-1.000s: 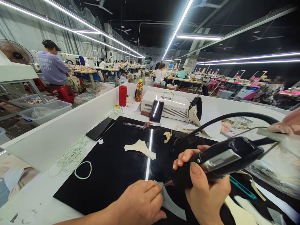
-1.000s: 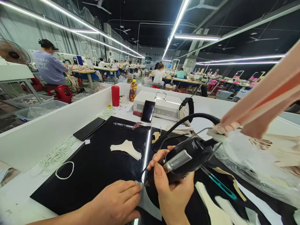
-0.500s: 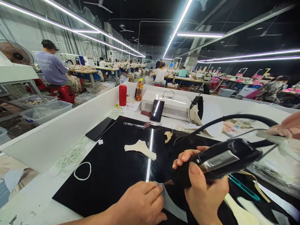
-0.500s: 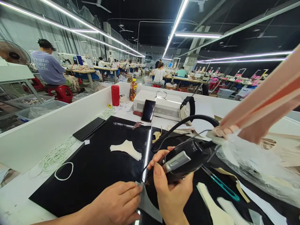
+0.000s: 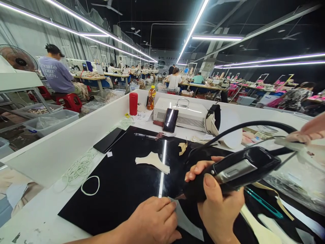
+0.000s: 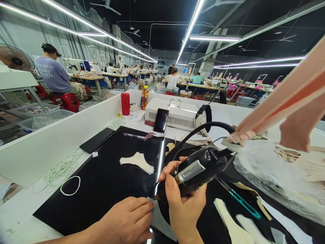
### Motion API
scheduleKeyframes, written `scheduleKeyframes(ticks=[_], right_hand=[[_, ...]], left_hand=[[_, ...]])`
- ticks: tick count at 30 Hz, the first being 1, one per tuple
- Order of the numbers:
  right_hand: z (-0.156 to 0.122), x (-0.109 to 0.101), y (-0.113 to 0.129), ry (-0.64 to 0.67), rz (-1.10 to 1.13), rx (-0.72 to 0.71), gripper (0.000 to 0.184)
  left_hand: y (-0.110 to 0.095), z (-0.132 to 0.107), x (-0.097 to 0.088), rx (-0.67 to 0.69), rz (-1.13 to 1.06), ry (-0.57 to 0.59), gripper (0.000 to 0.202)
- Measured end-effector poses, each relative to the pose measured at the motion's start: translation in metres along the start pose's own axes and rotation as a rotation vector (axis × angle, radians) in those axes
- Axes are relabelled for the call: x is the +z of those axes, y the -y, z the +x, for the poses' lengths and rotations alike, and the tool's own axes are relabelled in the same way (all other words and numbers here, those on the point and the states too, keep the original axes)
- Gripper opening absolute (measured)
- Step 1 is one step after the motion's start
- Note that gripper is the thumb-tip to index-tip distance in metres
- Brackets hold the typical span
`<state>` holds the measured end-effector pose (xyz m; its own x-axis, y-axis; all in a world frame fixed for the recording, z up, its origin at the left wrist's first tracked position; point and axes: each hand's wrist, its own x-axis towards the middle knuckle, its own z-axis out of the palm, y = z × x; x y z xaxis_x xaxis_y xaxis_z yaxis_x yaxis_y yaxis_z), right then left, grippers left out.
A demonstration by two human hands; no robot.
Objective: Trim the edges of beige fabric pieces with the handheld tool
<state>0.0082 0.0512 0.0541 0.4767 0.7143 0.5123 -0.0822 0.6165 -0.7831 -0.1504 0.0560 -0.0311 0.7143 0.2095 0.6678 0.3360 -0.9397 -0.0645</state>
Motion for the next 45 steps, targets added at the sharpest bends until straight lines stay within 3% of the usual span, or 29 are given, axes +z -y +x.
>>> scheduleKeyframes(ticks=[8, 20, 25, 30, 36, 40, 45], right_hand=[[-0.001, -0.001, -0.002, 0.013, -0.027, 0.005, 0.028], [-0.001, 0.009, -0.006, -0.002, 0.014, 0.034, 0.034], [-0.003, 0.011, -0.006, -0.002, 0.003, 0.039, 0.031], [-0.001, 0.010, -0.008, 0.005, -0.006, 0.041, 0.029], [0.001, -0.004, 0.010, 0.038, -0.079, 0.030, 0.045], [-0.004, -0.021, 0.029, -0.038, -0.123, 0.057, 0.041], [-0.014, -0.039, 0.040, -0.049, -0.150, 0.030, 0.034]], left_hand=[[-0.002, -0.003, 0.005, 0.002, 0.041, 0.020, 0.034], [-0.001, -0.001, 0.003, -0.003, 0.012, -0.059, 0.036], [-0.001, -0.004, 0.006, -0.005, 0.017, 0.017, 0.037], [0.000, -0.003, 0.002, -0.007, -0.007, 0.007, 0.035], [-0.001, 0.000, -0.006, -0.005, 0.016, 0.083, 0.029], [-0.001, 0.001, -0.008, -0.007, 0.003, 0.038, 0.027], [-0.001, 0.004, -0.016, -0.007, -0.009, 0.145, 0.029]])
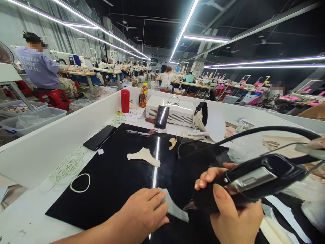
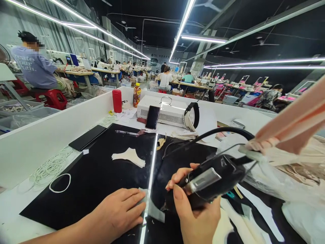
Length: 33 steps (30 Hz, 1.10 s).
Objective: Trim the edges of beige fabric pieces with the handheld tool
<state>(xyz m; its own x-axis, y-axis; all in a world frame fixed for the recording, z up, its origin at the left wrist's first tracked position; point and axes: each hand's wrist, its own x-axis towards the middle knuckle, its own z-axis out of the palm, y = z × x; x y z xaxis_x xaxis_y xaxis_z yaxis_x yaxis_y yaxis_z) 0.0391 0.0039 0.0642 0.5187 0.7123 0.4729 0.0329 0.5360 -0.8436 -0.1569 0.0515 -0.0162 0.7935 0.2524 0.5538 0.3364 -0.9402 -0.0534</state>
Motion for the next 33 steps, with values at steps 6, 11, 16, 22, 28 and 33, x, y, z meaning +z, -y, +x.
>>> scheduleKeyframes(ticks=[6, 11, 16, 22, 28, 33], right_hand=[[-0.009, -0.012, -0.003, 0.046, -0.006, -0.009, 0.033], [-0.010, -0.015, -0.006, 0.032, -0.021, -0.024, 0.033], [-0.010, -0.012, -0.004, 0.001, -0.027, -0.007, 0.034], [-0.009, -0.010, -0.003, -0.004, -0.010, -0.012, 0.034], [-0.006, -0.011, -0.005, -0.004, 0.010, -0.009, 0.033], [-0.008, -0.014, -0.007, -0.003, -0.010, -0.015, 0.034]], left_hand=[[0.000, 0.001, -0.003, 0.007, -0.003, 0.004, 0.027], [0.003, 0.001, -0.005, 0.020, -0.004, -0.003, 0.025], [0.001, 0.006, -0.011, 0.031, -0.017, -0.056, 0.025], [-0.009, 0.018, -0.010, 0.115, -0.128, -0.004, 0.026], [-0.014, 0.023, -0.004, 0.139, -0.129, 0.070, 0.035], [-0.015, 0.025, -0.005, 0.109, -0.140, 0.110, 0.039]])
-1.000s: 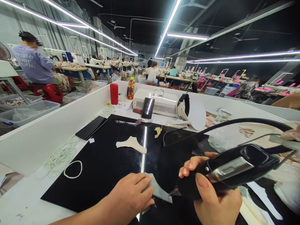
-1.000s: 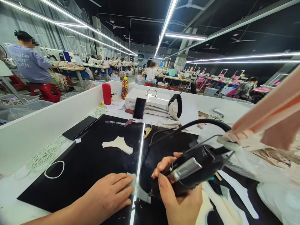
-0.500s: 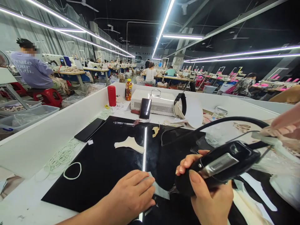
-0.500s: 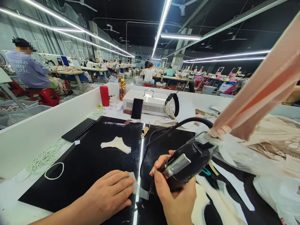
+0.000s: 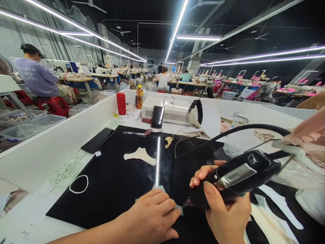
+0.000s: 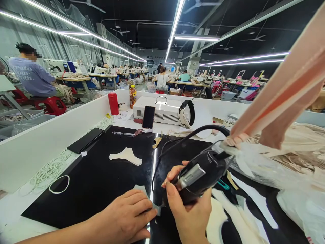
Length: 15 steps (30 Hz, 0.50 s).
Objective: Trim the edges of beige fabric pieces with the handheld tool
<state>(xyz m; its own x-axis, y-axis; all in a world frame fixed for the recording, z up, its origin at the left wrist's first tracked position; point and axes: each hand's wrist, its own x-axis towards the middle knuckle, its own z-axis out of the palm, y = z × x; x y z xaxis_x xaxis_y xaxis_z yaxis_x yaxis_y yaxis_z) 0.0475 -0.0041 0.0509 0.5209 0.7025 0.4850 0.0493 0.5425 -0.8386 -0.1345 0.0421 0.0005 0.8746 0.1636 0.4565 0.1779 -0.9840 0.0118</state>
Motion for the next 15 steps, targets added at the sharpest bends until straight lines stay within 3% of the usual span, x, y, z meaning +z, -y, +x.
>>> scheduleKeyframes(ticks=[15], right_hand=[[-0.0009, -0.0028, -0.0005, 0.019, 0.021, 0.036, 0.035]], left_hand=[[-0.0014, -0.0014, -0.0023, -0.073, -0.051, 0.073, 0.040]])
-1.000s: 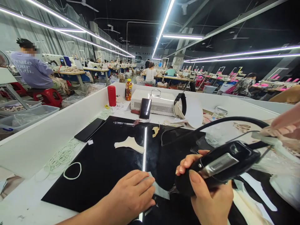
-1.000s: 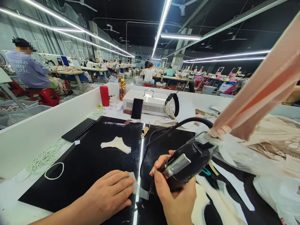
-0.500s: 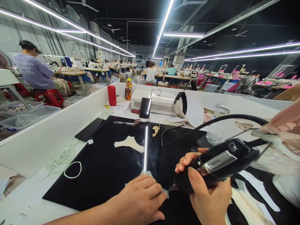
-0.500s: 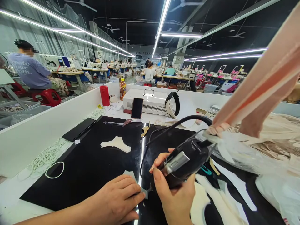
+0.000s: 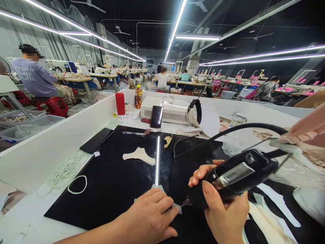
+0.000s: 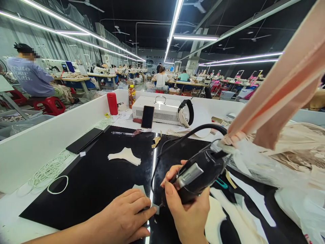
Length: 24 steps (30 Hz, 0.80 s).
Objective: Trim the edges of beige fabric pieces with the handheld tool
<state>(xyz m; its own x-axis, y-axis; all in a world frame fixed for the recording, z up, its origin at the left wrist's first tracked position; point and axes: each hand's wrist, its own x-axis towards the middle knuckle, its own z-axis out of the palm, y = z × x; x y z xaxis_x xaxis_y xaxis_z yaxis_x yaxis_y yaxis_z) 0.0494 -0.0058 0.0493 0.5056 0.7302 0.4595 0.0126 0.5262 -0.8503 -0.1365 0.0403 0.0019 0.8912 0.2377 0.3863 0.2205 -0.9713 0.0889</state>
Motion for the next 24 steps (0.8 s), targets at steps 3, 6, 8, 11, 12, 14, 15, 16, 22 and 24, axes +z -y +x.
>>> scheduleKeyframes(ticks=[3, 6, 8, 11, 12, 14, 15, 16, 22, 24], right_hand=[[0.001, 0.004, 0.003, -0.040, -0.003, -0.007, 0.035], [0.002, 0.007, 0.005, -0.049, -0.004, -0.029, 0.035], [0.002, 0.006, 0.005, -0.039, -0.006, -0.024, 0.036], [0.001, 0.003, 0.002, -0.006, -0.009, 0.008, 0.036], [0.001, 0.001, 0.002, 0.004, -0.010, 0.013, 0.036], [0.001, -0.001, 0.001, 0.008, -0.010, 0.009, 0.036], [0.001, -0.001, 0.001, -0.001, -0.008, 0.003, 0.036], [0.001, -0.001, 0.001, -0.011, -0.007, -0.002, 0.035], [0.003, 0.008, 0.005, -0.049, -0.011, -0.007, 0.032], [0.003, 0.011, 0.006, -0.059, -0.021, 0.005, 0.031]], left_hand=[[0.001, -0.001, 0.000, 0.007, -0.003, 0.004, 0.040], [0.001, -0.001, 0.001, 0.006, 0.007, 0.003, 0.039], [0.001, -0.001, 0.001, 0.005, 0.009, 0.005, 0.039], [0.000, 0.000, 0.000, 0.004, -0.005, 0.000, 0.041], [0.000, 0.001, 0.000, 0.002, -0.009, -0.001, 0.041], [-0.001, 0.001, 0.001, 0.002, -0.010, -0.001, 0.042], [-0.001, 0.001, 0.001, 0.003, -0.007, -0.002, 0.042], [-0.001, 0.001, 0.001, 0.004, -0.004, -0.003, 0.042], [0.000, 0.000, 0.004, 0.008, -0.002, -0.029, 0.042], [0.001, 0.000, 0.005, 0.014, -0.002, -0.028, 0.042]])
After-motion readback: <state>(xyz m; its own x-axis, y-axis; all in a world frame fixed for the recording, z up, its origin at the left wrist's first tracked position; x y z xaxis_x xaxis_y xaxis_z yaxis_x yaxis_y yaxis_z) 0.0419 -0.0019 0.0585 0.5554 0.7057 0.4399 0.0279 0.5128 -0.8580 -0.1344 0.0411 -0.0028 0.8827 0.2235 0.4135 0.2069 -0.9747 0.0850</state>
